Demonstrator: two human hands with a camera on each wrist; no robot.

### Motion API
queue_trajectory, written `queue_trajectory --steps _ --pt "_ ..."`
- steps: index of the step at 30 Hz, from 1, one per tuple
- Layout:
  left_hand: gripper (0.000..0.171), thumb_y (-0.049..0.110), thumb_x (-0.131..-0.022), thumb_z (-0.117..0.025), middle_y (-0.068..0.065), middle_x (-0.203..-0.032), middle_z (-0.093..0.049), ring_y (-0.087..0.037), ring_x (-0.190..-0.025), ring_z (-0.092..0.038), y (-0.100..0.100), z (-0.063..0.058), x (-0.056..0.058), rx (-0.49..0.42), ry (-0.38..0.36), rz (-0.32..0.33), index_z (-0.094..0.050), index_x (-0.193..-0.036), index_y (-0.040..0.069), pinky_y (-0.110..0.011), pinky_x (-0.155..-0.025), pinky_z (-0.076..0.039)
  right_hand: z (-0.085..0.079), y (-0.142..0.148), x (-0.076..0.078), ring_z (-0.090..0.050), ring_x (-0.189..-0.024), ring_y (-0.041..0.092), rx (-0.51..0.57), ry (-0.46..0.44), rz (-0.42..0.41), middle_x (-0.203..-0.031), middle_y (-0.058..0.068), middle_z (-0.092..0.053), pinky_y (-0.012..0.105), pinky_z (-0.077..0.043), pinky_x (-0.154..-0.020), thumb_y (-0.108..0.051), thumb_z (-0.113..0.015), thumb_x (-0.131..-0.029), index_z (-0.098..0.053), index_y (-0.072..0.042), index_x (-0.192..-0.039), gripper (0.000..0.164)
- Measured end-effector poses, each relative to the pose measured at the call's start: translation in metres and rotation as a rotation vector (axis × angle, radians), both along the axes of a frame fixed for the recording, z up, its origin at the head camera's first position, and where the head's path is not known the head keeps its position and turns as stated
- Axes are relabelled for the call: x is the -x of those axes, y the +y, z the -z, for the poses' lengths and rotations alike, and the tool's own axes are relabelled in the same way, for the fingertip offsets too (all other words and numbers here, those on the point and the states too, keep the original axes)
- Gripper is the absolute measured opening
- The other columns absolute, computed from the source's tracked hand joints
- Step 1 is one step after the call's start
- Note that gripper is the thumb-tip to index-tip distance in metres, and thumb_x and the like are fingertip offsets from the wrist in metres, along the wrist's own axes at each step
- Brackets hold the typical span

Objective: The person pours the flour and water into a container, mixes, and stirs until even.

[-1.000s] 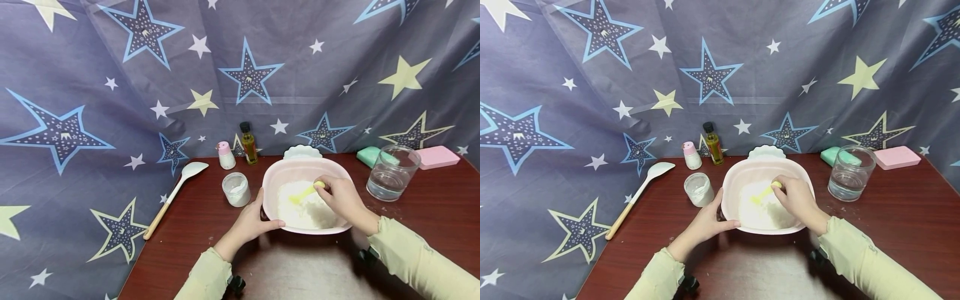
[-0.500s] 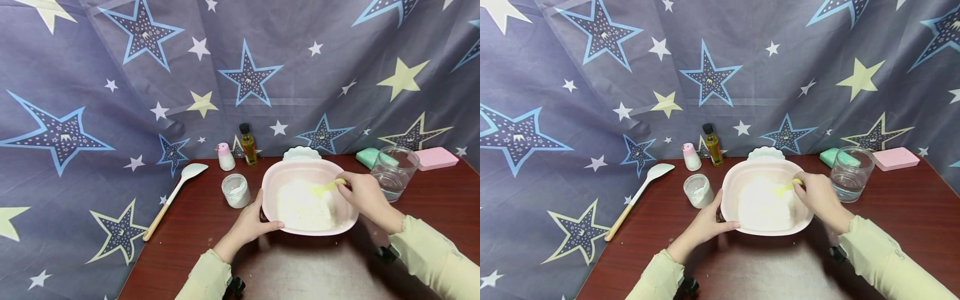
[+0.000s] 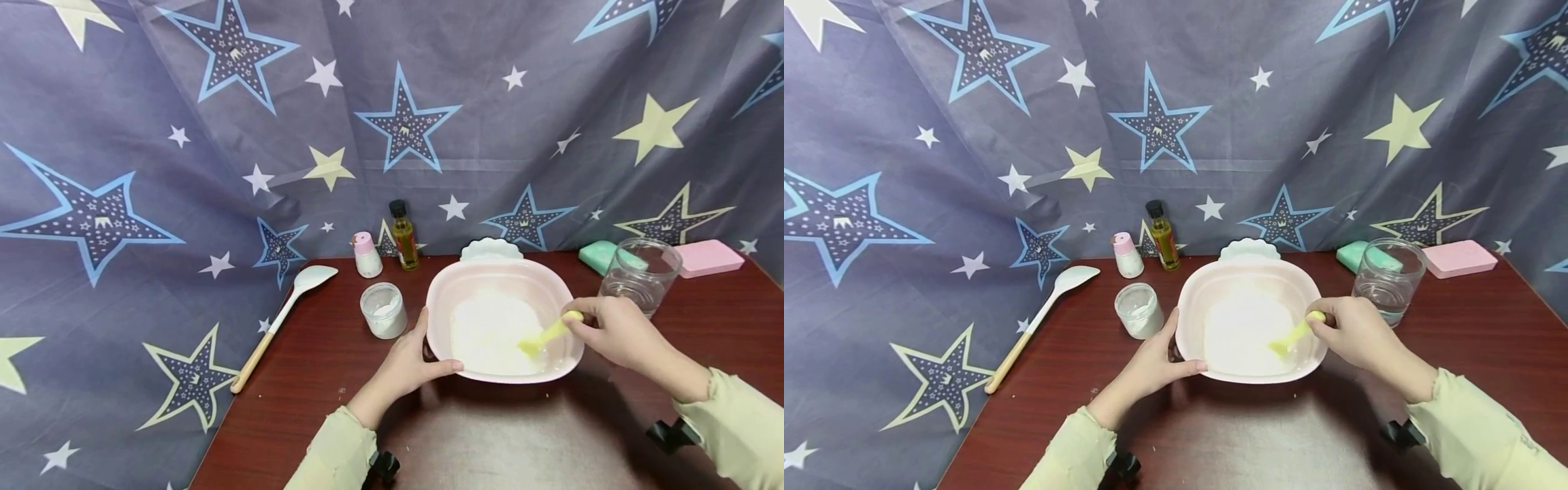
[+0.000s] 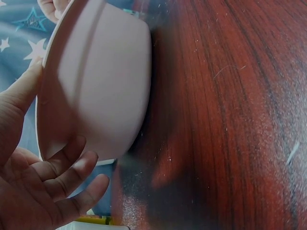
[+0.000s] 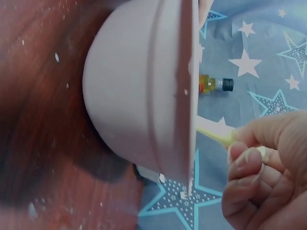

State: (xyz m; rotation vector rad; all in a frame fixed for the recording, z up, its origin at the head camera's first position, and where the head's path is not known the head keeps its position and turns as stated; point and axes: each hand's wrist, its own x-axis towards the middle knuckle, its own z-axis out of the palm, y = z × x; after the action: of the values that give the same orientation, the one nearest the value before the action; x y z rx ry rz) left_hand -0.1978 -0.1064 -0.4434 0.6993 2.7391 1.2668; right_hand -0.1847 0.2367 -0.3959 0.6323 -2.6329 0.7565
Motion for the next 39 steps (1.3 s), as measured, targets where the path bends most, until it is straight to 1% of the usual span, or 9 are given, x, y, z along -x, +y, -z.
queue_trajectory --steps 2,5,8,11,17,21,28,34,39 --pt "0.112 0.046 -0.075 -0.083 -0.007 -0.129 -0.058 -0.01 -0.093 -0.058 0.0 0.001 0.0 -0.001 0.003 0.002 -0.016 -0.156 0.008 -0.033 -0.08 -0.051 0.002 -0.004 -0.002 -0.038 -0.056 -0.001 0.016 -0.016 -0.023 -0.062 -0.015 -0.046 0.023 -0.035 -0.05 -0.012 -0.074 -0.086 -0.072 -0.011 -0.084 0.002" --pt "0.112 0.046 -0.075 -0.083 -0.009 -0.132 -0.057 -0.011 -0.098 -0.058 -0.001 0.001 0.0 -0.002 0.0 0.003 -0.017 -0.156 0.007 -0.033 -0.083 -0.05 0.005 -0.014 -0.003 -0.039 -0.057 -0.001 0.044 -0.012 -0.052 -0.063 -0.017 -0.046 0.022 -0.036 -0.051 -0.009 -0.074 -0.085 -0.072 -0.013 -0.084 0.005" --pt "0.112 0.047 -0.075 -0.083 -0.012 -0.133 -0.056 -0.011 -0.101 -0.058 -0.001 0.002 0.001 0.001 0.001 0.004 -0.016 -0.156 0.007 -0.032 -0.086 -0.049 0.01 -0.024 -0.003 -0.039 -0.057 -0.002 0.064 0.028 -0.076 -0.063 -0.018 -0.045 0.021 -0.035 -0.051 -0.006 -0.075 -0.083 -0.072 -0.015 -0.085 0.01" --pt "0.112 0.047 -0.075 -0.082 -0.011 -0.132 -0.058 -0.011 -0.101 -0.058 -0.001 0.002 0.001 0.01 0.005 0.0 -0.016 -0.156 0.007 -0.031 -0.086 -0.048 0.014 -0.034 -0.001 -0.036 -0.055 -0.004 0.082 0.074 -0.095 -0.062 -0.02 -0.042 0.019 -0.032 -0.049 -0.005 -0.075 -0.081 -0.071 -0.017 -0.083 0.013" --pt "0.111 0.047 -0.074 -0.082 -0.008 -0.12 -0.063 -0.012 -0.091 -0.06 -0.001 0.002 0.001 0.022 0.028 -0.001 -0.019 -0.156 0.007 -0.026 -0.078 -0.048 0.021 -0.051 0.004 -0.032 -0.053 -0.005 0.117 0.122 -0.108 -0.061 -0.022 -0.039 0.016 -0.029 -0.049 -0.003 -0.072 -0.081 -0.066 -0.021 -0.077 0.019" --pt "0.109 0.046 -0.074 -0.083 -0.007 -0.109 -0.065 -0.014 -0.086 -0.061 0.0 0.002 0.002 0.01 0.032 0.007 -0.02 -0.155 0.007 -0.024 -0.074 -0.048 0.024 -0.06 0.007 -0.034 -0.053 -0.004 0.123 0.141 -0.09 -0.061 -0.02 -0.04 0.017 -0.031 -0.049 -0.002 -0.071 -0.082 -0.067 -0.018 -0.078 0.017" --pt "0.112 0.047 -0.074 -0.083 -0.007 -0.109 -0.064 -0.009 -0.085 -0.059 -0.001 0.002 0.001 0.025 0.028 0.001 -0.019 -0.155 0.006 -0.024 -0.074 -0.048 0.025 -0.068 0.019 -0.036 -0.054 -0.001 0.098 0.149 -0.044 -0.058 -0.017 -0.042 0.023 -0.033 -0.051 -0.003 -0.07 -0.084 -0.067 -0.015 -0.081 0.014" --pt "0.112 0.049 -0.074 -0.082 -0.009 -0.119 -0.062 -0.01 -0.091 -0.058 -0.001 0.001 0.001 0.041 0.023 -0.01 -0.018 -0.156 0.007 -0.026 -0.08 -0.047 0.023 -0.057 0.034 -0.04 -0.051 0.005 0.067 0.118 0.039 -0.054 -0.014 -0.046 0.03 -0.036 -0.052 -0.006 -0.068 -0.086 -0.072 -0.01 -0.085 0.006" --pt "0.112 0.048 -0.074 -0.083 -0.01 -0.124 -0.061 -0.011 -0.095 -0.058 -0.001 0.001 0.002 0.031 0.023 -0.002 -0.018 -0.156 0.007 -0.027 -0.081 -0.048 0.02 -0.04 0.041 -0.038 -0.048 0.01 0.067 0.085 0.114 -0.051 -0.01 -0.044 0.031 -0.033 -0.048 -0.005 -0.066 -0.085 -0.073 -0.008 -0.087 0.007"
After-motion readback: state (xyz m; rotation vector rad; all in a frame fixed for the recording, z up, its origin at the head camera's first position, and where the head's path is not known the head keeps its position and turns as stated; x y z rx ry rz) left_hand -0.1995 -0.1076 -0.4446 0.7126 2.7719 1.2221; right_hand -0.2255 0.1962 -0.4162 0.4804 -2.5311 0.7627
